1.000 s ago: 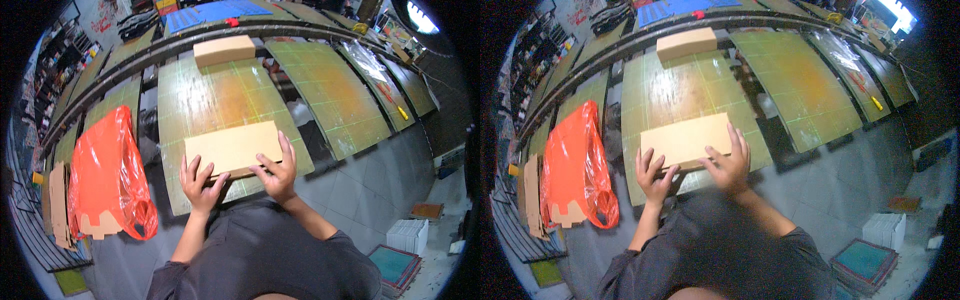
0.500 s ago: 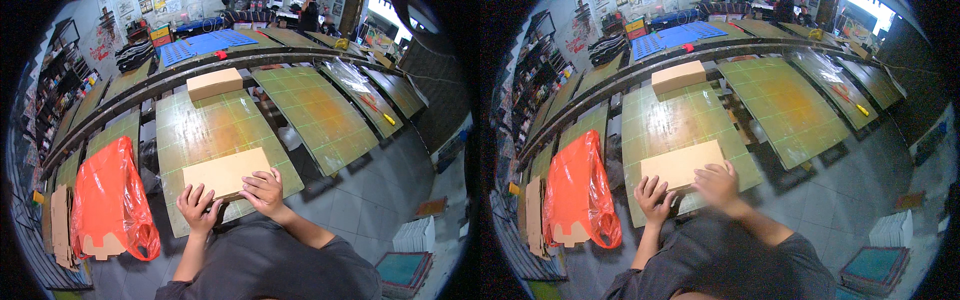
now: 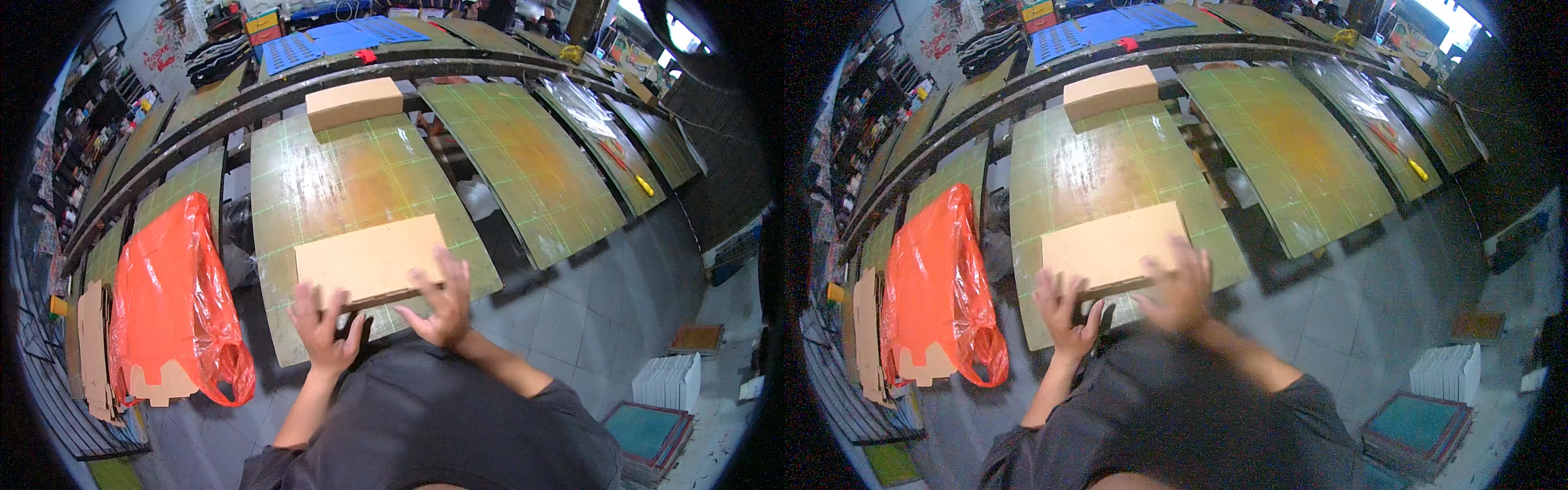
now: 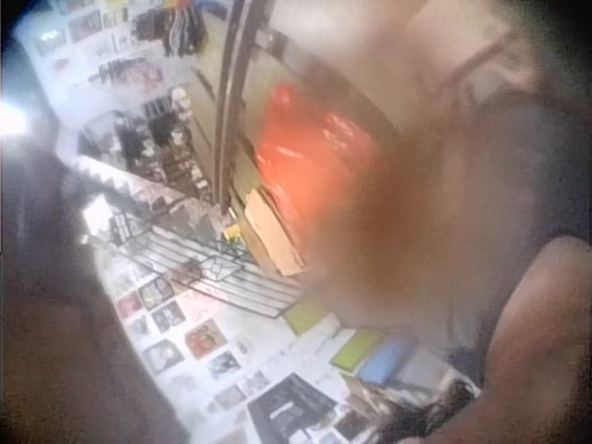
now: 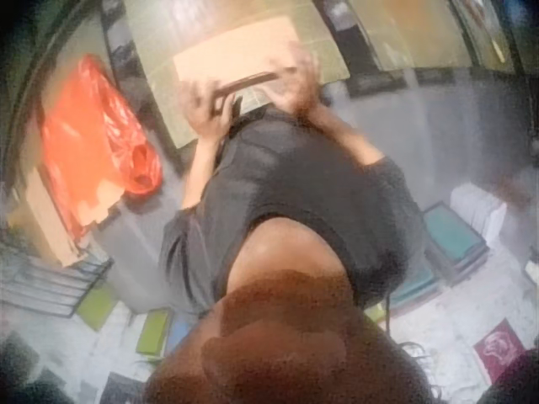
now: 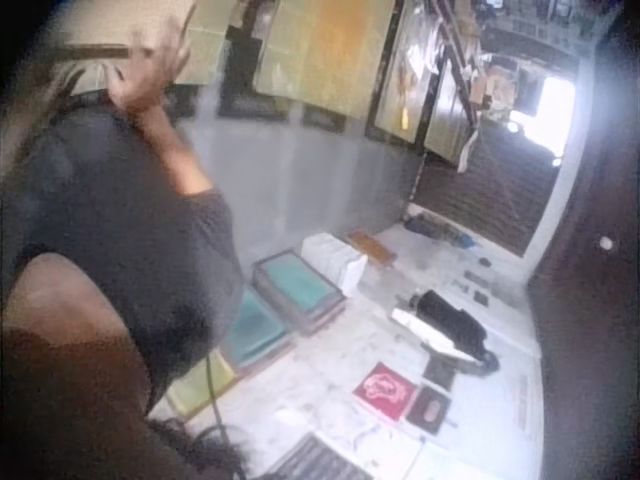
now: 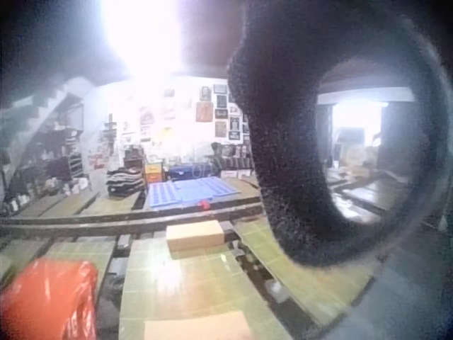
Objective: The person repeatedly folds flat cardboard pieces into small rectangular boxes by hand and stacks them on a workbench. The person handles the cardboard pieces one at a time, folding the flaps and tucking them to form the box shape.
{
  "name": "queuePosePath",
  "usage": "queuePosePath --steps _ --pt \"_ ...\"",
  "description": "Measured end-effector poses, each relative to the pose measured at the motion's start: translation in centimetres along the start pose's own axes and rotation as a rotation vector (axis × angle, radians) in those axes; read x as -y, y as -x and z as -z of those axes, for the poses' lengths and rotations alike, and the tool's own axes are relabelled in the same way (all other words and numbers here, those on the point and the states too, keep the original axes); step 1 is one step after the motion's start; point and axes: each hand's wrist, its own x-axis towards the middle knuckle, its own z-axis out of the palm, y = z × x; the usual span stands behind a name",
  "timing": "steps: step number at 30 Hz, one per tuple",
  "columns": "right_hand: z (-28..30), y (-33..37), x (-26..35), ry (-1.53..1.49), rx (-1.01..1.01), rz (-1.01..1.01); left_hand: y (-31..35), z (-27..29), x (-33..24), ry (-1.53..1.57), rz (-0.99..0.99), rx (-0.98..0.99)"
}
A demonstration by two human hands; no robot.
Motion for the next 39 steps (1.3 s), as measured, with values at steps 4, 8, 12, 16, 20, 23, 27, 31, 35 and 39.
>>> queuePosePath --steps 4,8,12,16,20,23,27,31,35,39 --pt "-0.6 0.4 -1.1 -0.191 -0.028 -0.266 -0.1 0.8 1.0 0.431 0.657 0.139" --pt "0.1 -4.7 -1.7 -0.269 -0.025 -0.296 -6.3 1.5 0.7 0.586 0.462 0.043" --pt "-1.1 -16.6 -6.7 -0.278 -0.211 -0.147 -18.8 -2.7 4.9 0.489 0.178 -0.053" --pt "-4.8 -29.4 -12.7 -0.257 -0.322 0.009 -31.5 -8.5 10.3 0.599 0.113 -0.125" --pt "-10.8 -36.3 -17.8 -0.19 -0.351 0.058 -37.1 -16.1 16.3 0.505 0.224 -0.177" --pt "-15.0 -35.1 -23.3 -0.096 -0.03 -0.16 -35.2 -21.2 19.2 0.417 0.442 0.143" --pt "-13.7 -34.3 -20.5 0.131 -0.1 -0.126 -33.6 -18.5 19.0 0.014 0.425 -0.033" --pt "-11.4 -29.8 -14.9 0.009 -0.151 0.073 -31.3 -5.5 15.9 0.028 0.349 0.308" --pt "-8.3 -21.7 -10.3 -0.215 0.069 0.156 -24.4 7.4 11.0 0.138 0.28 0.618" --pt "-4.5 -11.5 -7.9 -0.243 0.222 -0.059 -13.1 18.6 12.5 0.22 0.064 0.41"
